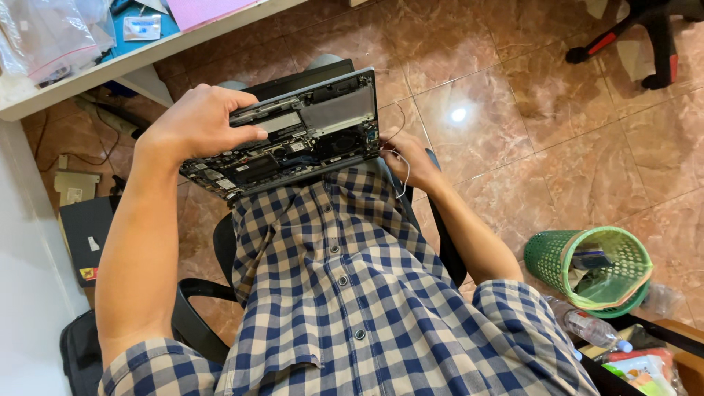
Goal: The person holds a disassembled laptop on their lap, opens and closes the lid, and uses a purple plastic pry tool to work on the internal components. A cat briefly enters the scene and is touched by the person.
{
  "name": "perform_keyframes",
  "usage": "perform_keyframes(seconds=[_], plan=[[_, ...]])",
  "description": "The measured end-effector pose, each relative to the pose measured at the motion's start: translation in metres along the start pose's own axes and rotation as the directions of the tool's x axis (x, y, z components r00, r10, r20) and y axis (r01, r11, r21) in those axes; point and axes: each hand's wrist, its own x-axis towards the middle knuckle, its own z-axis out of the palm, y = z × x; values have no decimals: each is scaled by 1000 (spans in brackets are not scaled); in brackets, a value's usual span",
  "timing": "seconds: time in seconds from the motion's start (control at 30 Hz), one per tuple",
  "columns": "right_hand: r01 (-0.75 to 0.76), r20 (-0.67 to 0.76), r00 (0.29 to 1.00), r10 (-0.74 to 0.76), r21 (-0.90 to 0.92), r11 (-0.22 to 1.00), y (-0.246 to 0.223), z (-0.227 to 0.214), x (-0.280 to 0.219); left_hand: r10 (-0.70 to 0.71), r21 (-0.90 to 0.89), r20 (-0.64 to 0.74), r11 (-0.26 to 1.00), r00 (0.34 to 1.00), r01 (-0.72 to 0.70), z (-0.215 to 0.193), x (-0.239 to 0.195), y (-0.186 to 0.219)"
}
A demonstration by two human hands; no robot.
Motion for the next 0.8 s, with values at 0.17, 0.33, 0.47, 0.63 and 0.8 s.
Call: perform_keyframes(seconds=[0.17,0.33,0.47,0.63,0.8], plan=[[236,-182,946,-269,-184,954,-53,1,-7,4,12,-4,1000,1000,-4,0,-1,2],[229,-359,868,-344,-326,917,-53,15,-14,19,17,-8,1000,1000,-19,2,-1,2],[216,-369,874,-317,-291,932,-57,15,-12,19,27,-8,999,1000,-19,2,-2,4],[269,-358,859,-366,-293,918,-74,20,-7,25,28,-16,999,1000,-25,0,-2,5],[360,-279,824,-493,-414,836,-35,45,-29,25,30,-13,999,1000,-25,-1,-6,11]])
